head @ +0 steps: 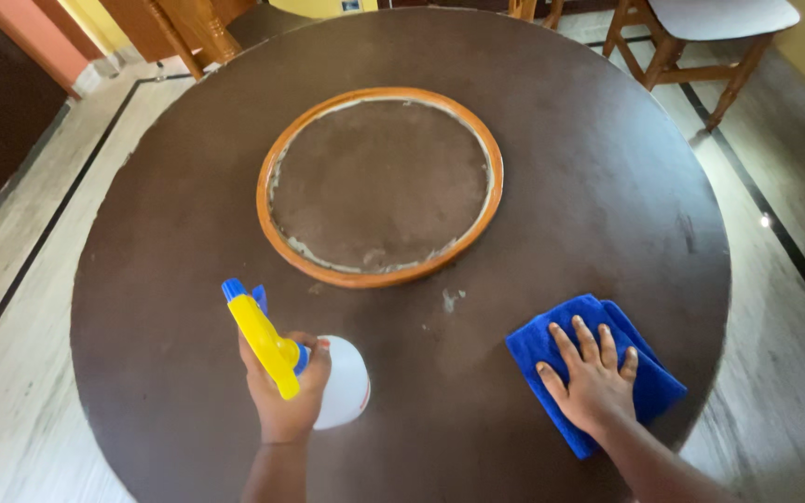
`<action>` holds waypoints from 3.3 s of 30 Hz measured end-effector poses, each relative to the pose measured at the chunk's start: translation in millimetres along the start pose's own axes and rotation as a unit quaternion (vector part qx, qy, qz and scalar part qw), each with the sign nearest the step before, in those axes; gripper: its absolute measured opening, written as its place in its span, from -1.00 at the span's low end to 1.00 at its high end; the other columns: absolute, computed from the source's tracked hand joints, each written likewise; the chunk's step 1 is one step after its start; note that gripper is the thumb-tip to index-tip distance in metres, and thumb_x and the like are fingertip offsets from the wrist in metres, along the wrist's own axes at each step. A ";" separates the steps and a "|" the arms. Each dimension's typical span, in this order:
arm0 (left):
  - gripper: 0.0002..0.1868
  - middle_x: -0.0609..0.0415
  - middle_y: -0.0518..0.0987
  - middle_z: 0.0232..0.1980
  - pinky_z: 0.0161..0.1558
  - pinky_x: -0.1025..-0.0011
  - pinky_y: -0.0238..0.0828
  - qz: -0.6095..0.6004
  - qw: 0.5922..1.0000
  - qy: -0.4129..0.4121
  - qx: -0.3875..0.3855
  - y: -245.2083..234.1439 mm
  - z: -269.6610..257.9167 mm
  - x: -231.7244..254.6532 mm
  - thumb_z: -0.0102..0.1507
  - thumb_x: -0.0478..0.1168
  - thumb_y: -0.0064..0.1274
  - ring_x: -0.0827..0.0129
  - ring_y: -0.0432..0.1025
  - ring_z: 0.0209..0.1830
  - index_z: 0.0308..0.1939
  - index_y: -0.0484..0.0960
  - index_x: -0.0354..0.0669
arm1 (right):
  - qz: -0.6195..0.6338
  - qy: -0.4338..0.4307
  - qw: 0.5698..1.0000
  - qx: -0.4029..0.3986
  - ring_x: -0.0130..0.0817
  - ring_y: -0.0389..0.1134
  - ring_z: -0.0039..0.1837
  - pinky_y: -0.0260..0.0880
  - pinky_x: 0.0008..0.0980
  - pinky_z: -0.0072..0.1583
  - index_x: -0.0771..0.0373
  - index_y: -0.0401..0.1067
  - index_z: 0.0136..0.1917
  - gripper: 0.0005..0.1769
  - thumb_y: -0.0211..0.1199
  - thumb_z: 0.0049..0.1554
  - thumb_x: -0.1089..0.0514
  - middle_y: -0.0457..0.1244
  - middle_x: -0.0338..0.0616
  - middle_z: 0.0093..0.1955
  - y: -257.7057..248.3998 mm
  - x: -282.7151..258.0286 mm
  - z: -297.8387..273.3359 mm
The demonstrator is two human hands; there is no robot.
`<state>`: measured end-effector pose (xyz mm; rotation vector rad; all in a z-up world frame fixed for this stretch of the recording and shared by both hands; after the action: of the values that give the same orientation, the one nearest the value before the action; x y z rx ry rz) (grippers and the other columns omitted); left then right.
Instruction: The person sprays a cleaning solution onto a round wooden table and wipes the surface with a blue cloth. The person repeatedly sprays and wipes different sections of the table, moving around the perimeter.
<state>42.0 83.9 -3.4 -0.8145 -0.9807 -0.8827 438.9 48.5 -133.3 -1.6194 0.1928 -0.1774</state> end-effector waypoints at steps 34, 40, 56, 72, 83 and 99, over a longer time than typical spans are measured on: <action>-0.01 0.08 0.60 -0.27 -0.09 0.47 0.44 -0.006 0.998 0.051 -0.042 58.9 76.6 -38.7 0.12 -0.49 0.08 0.44 0.52 -0.29 0.59 -0.03 -0.27 | 0.069 -0.135 0.985 0.083 0.04 -0.23 0.66 -0.34 0.46 0.45 -0.26 0.15 0.52 -0.25 0.07 0.10 -0.39 -0.11 -0.17 0.65 -29.6 -42.8 209.4; -0.55 0.01 0.64 -0.24 0.06 0.39 0.47 0.008 0.997 0.063 -0.054 48.7 81.7 -54.5 0.17 -0.50 0.00 0.34 0.57 -0.19 0.16 0.42 -0.38 | 0.085 -0.186 0.972 0.111 0.04 -0.15 0.64 -0.28 0.47 0.46 -0.17 0.26 0.46 -0.32 0.10 0.12 -0.32 -0.03 -0.14 0.62 -41.3 -36.2 251.2; -0.88 0.03 0.56 -0.12 -0.04 0.41 0.40 0.092 0.993 0.065 -0.020 55.0 79.7 -51.9 0.12 -0.45 0.19 0.44 0.44 -0.21 -0.31 0.58 -0.26 | 0.078 -0.152 0.984 0.052 0.02 -0.26 0.66 -0.41 0.38 0.49 -0.23 0.12 0.55 -0.25 0.03 0.14 -0.38 -0.12 -0.18 0.65 -31.7 -54.6 174.9; -0.73 0.09 0.63 -0.23 -0.09 0.40 0.49 0.013 0.993 0.019 -0.120 -30.1 61.0 -39.4 0.17 -0.38 0.27 0.42 0.54 -0.22 -0.09 0.56 -0.25 | 0.058 -0.074 0.995 0.029 0.03 -0.34 0.68 -0.44 0.39 0.49 -0.25 0.01 0.60 -0.21 -0.04 0.15 -0.39 -0.20 -0.17 0.68 -23.4 -156.8 57.7; -0.81 0.09 0.64 -0.25 -0.11 0.39 0.50 0.009 0.992 -0.029 -0.118 -123.6 50.2 -63.2 0.15 -0.40 0.22 0.40 0.55 -0.25 -0.16 0.63 -0.29 | 0.065 -0.130 0.989 0.030 0.08 -0.28 0.66 -0.38 0.43 0.48 -0.24 0.05 0.57 -0.20 0.04 0.12 -0.39 -0.17 -0.15 0.66 -25.6 -255.1 -4.3; -0.49 0.09 0.64 -0.25 -0.08 0.39 0.52 -0.036 0.996 0.015 -0.077 -93.9 48.6 -58.5 0.09 -0.39 0.20 0.41 0.57 -0.22 0.07 0.36 -0.31 | 0.139 -0.273 0.951 -0.039 0.23 -0.34 0.67 -0.51 0.44 0.42 -0.09 0.06 0.61 -0.07 0.14 0.11 -0.46 -0.20 0.01 0.69 -31.4 -253.1 -97.2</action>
<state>-75.5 102.1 -24.9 -0.8979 -0.9287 -1.0384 170.8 14.5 -95.6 -1.6389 -0.0024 0.4980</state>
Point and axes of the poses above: each hand's wrist, its own z-axis towards the middle knuckle, its own y-axis out of the palm, x = y × z, the point moved 1 cm from there along z, towards the middle knuckle
